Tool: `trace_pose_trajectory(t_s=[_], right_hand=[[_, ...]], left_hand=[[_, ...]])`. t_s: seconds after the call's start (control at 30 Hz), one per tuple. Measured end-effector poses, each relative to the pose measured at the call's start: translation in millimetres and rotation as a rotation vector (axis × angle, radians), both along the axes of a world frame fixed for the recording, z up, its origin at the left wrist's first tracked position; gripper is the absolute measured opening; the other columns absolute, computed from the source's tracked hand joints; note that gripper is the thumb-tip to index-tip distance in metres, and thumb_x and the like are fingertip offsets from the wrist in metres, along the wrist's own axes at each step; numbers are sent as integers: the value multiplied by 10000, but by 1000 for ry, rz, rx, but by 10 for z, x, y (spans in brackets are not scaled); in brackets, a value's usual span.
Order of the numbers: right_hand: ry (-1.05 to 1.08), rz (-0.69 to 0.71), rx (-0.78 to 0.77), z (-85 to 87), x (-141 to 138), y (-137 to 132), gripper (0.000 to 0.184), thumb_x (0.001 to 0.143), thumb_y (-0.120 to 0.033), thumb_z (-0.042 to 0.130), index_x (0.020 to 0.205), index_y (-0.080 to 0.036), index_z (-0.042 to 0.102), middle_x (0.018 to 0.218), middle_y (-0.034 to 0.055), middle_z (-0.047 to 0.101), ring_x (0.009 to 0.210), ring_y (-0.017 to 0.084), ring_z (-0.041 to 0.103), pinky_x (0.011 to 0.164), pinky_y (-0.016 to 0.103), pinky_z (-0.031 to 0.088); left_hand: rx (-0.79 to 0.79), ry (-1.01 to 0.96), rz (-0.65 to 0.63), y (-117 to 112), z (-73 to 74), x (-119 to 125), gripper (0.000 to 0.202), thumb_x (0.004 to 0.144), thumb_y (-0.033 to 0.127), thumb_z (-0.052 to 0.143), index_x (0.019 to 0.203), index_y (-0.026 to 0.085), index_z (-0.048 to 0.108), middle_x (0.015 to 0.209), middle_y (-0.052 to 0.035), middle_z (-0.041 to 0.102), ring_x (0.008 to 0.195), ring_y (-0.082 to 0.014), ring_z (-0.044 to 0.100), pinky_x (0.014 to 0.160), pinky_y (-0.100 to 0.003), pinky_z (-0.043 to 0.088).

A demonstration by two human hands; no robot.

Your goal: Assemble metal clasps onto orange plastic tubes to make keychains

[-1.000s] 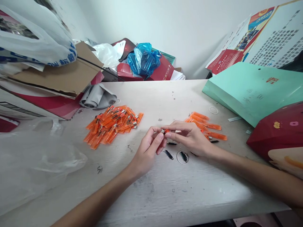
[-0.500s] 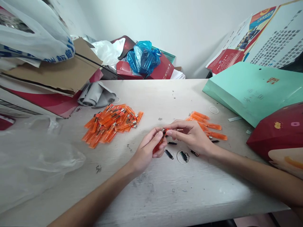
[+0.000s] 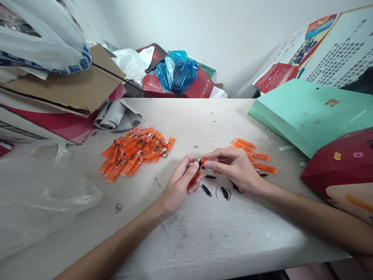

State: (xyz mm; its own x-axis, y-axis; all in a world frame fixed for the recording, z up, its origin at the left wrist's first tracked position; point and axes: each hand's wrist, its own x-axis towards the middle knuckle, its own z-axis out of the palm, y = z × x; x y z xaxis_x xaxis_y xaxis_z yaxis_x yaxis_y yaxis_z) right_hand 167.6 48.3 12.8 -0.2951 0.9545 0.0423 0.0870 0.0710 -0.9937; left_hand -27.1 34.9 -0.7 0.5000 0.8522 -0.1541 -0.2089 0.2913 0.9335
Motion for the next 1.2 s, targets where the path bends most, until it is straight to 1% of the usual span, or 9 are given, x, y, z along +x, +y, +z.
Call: trace_pose_trajectory(t_s=[0.17, 0.37, 0.6, 0.7, 0.83, 0.97, 1.07, 1.13, 1.2], right_hand=[[38, 46, -40, 98, -18, -4, 182, 893, -362, 750, 890, -181, 732, 839, 15, 709, 742, 119, 616, 683, 249, 503], [-8, 88, -164, 160, 60, 58, 205, 894, -380, 729, 931, -183, 686, 793, -6, 633, 643, 91, 520, 581, 228, 425], [-25, 87, -198, 204, 92, 92, 69, 853, -251, 643, 845, -202, 594, 655, -52, 478, 563, 89, 419, 520, 228, 346], [-41, 120, -189, 182, 99, 108, 44, 844, -238, 607, 833, -201, 627, 669, -40, 467, 583, 97, 418, 537, 235, 341], [1, 177, -203, 61, 137, 173, 156, 840, -228, 512, 829, -195, 664, 641, -22, 439, 574, 115, 371, 534, 262, 304], [135, 218, -315, -45, 157, 238, 93, 768, -230, 441, 694, -203, 488, 633, -26, 338, 533, 112, 243, 499, 283, 201], [147, 292, -361, -42, 148, 227, 168, 777, -257, 407, 646, -233, 305, 632, -46, 217, 536, 113, 150, 500, 292, 157], [48, 309, -298, -1, 138, 188, 241, 838, -267, 396, 652, -236, 246, 638, -44, 204, 552, 120, 167, 509, 294, 172], [-182, 287, -92, 54, 137, 144, 315, 937, -299, 403, 663, -227, 265, 644, -35, 268, 574, 126, 248, 537, 294, 227]], left_hand=[[24, 28, 15, -8, -4, 7, 241, 1050, 425, 485, 997, 190, 474, 727, 49, 429, 555, -67, 316, 525, -239, 237], [20, 38, 20, -10, 1, 6, 197, 1039, 396, 477, 1017, 201, 468, 722, 49, 433, 559, -76, 315, 537, -246, 241], [67, 89, 18, -11, -21, 30, 209, 1012, 399, 542, 973, 207, 469, 694, 66, 405, 553, -78, 261, 529, -244, 201], [113, 106, 10, -16, -11, 37, 187, 1000, 386, 558, 1014, 210, 495, 681, 71, 381, 569, -89, 271, 538, -242, 216], [160, 147, 38, -29, -21, 34, 204, 987, 406, 565, 1031, 215, 506, 675, 69, 364, 607, -108, 307, 558, -244, 237], [193, 199, 75, -41, -59, 26, 218, 994, 422, 565, 1011, 214, 503, 683, 70, 357, 609, -105, 299, 568, -247, 238], [215, 216, 103, -43, -56, 21, 218, 993, 406, 576, 962, 209, 488, 683, 71, 354, 606, -99, 296, 565, -244, 237], [222, 209, 104, -43, -37, 17, 227, 991, 394, 582, 921, 205, 475, 676, 71, 352, 602, -96, 297, 556, -241, 233], [211, 174, 80, -42, -12, 11, 253, 991, 397, 582, 883, 202, 461, 671, 69, 348, 597, -93, 294, 541, -238, 224]])
